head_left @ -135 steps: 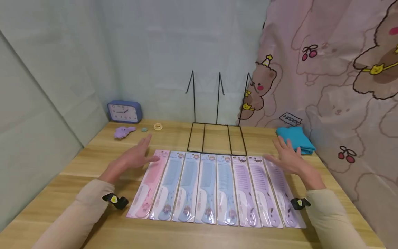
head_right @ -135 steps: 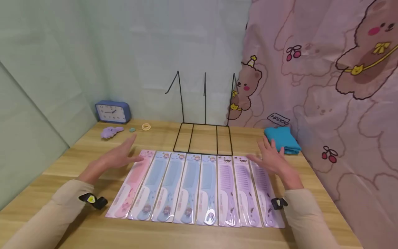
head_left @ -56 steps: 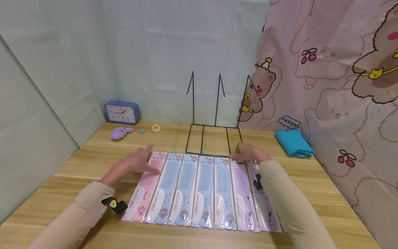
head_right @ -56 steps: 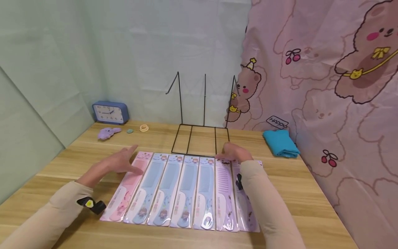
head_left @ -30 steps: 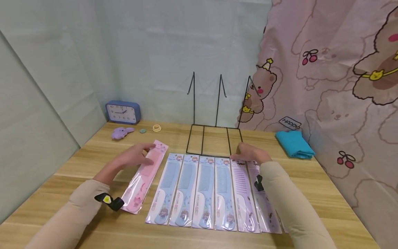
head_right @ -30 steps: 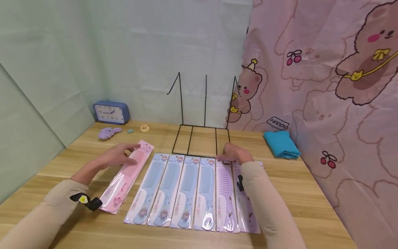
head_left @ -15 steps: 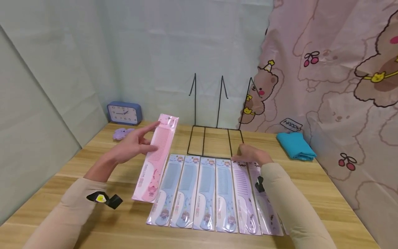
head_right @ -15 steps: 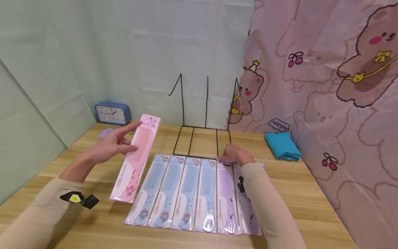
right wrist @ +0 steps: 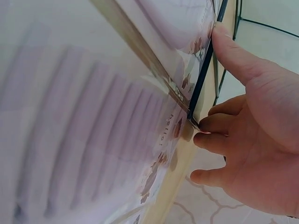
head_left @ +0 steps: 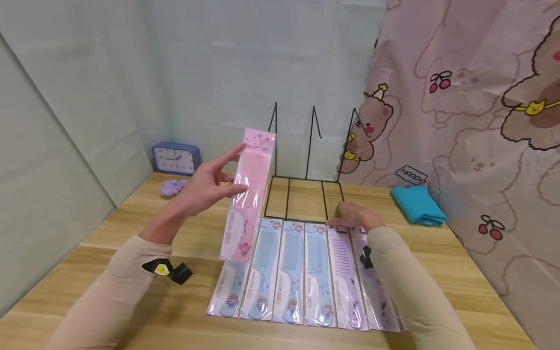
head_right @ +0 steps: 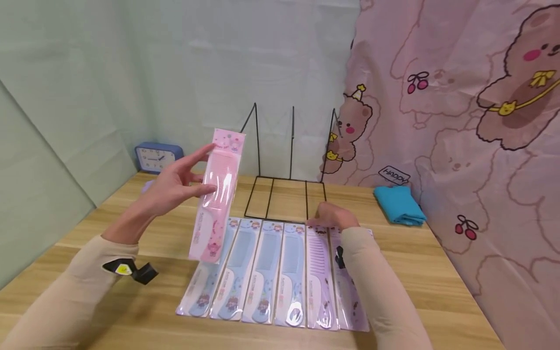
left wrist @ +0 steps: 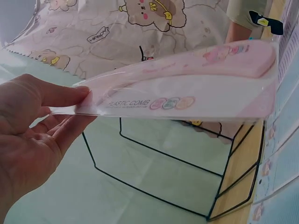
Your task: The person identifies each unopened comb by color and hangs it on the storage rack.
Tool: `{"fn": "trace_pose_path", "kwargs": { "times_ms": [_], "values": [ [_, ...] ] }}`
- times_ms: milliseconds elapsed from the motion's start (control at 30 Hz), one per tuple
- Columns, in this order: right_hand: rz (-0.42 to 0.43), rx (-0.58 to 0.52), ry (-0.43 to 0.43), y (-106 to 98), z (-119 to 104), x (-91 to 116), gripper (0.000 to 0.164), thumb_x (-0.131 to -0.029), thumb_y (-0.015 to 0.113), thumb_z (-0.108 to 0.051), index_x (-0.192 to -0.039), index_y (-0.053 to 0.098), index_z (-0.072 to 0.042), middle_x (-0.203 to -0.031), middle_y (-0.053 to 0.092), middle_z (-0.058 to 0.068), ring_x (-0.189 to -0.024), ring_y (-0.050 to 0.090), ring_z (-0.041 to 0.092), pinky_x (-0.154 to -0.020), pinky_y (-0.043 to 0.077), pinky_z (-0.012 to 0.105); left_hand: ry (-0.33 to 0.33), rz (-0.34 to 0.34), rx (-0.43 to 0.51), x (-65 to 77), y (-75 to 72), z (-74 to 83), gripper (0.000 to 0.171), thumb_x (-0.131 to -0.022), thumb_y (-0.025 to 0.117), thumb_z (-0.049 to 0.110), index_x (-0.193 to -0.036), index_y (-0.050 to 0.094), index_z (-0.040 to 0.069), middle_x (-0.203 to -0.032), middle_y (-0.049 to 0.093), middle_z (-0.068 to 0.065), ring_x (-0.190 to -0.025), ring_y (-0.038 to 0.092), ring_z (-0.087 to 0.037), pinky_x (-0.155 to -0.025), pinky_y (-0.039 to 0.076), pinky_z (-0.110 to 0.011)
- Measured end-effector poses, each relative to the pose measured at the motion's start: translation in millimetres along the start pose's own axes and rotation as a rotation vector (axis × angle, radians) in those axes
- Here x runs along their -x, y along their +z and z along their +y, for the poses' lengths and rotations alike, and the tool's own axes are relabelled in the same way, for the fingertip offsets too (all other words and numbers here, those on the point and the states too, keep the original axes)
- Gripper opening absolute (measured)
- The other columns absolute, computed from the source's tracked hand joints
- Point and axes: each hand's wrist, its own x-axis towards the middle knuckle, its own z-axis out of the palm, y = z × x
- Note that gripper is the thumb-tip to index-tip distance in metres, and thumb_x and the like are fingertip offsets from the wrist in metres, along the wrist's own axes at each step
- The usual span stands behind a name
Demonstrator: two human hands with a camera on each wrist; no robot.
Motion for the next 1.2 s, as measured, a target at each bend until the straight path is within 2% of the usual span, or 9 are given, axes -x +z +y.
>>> {"fn": "trace_pose_path", "kwargs": {
  "times_ms": [200,533,667,767,1033,1200],
  "values": [
    [-0.01,0.001,-0.023,-1,2,-1,0.046,-0.095,0.066,-0.046,-0.111,0.066,-0.003,-0.086,0.063,0.005,-0.076,0.057,0.019,-0.068,0.049,0.034,-0.017,0.005,0.039,-14.4,2.6,-3.3,0.087,-0.092,0.07,0.002,-0.161,0.023,0.027,-0.148,0.036,-0.011,-0.096,0.071,-0.029,-0.069,0.061,-0.037],
    [-0.012,0.023,-0.003,-4,2,-2,0.044,-0.095,0.066,-0.047,-0.108,0.068,-0.005,-0.084,0.063,0.004,-0.075,0.056,0.018,-0.067,0.048,0.033,-0.037,-0.003,0.098,-27.9,7.6,-14.7,0.088,-0.092,0.071,0.002,-0.161,0.023,0.027,-0.147,0.038,-0.013,-0.097,0.071,-0.034,-0.075,0.061,-0.046],
    [-0.022,0.023,-0.021,-3,2,-2,0.04,-0.096,0.065,-0.047,-0.101,0.071,-0.007,-0.08,0.063,0.003,-0.071,0.055,0.017,-0.064,0.047,0.032,-0.008,0.024,0.121,-32.8,12.9,-19.9,0.086,-0.091,0.069,-0.003,-0.16,0.025,0.024,-0.144,0.039,-0.015,-0.093,0.071,-0.032,-0.074,0.061,-0.043],
    [-0.026,0.019,-0.026,-2,1,-2,0.041,-0.096,0.065,-0.046,-0.102,0.072,-0.006,-0.08,0.064,0.003,-0.071,0.056,0.017,-0.065,0.049,0.032,0.003,0.056,0.132,-34.2,16.0,-22.4,0.086,-0.091,0.067,-0.005,-0.16,0.025,0.023,-0.144,0.039,-0.015,-0.093,0.071,-0.03,-0.073,0.061,-0.039],
    [-0.015,0.018,-0.016,-2,0,-2,0.043,-0.095,0.066,-0.046,-0.107,0.069,-0.004,-0.083,0.064,0.004,-0.074,0.057,0.018,-0.067,0.049,0.033,-0.018,0.122,0.098,-30.7,16.9,-27.2,0.085,-0.091,0.069,-0.003,-0.16,0.028,0.026,-0.145,0.04,-0.014,-0.094,0.069,-0.027,-0.074,0.061,-0.038],
    [-0.014,0.011,-0.005,-3,0,-2,0.047,-0.095,0.066,-0.046,-0.113,0.067,-0.002,-0.087,0.064,0.005,-0.077,0.057,0.019,-0.07,0.051,0.036,-0.039,0.133,0.079,-37.0,16.2,-33.5,0.084,-0.092,0.069,-0.001,-0.16,0.028,0.026,-0.146,0.04,-0.014,-0.097,0.069,-0.029,-0.074,0.061,-0.038]
  ]
}}
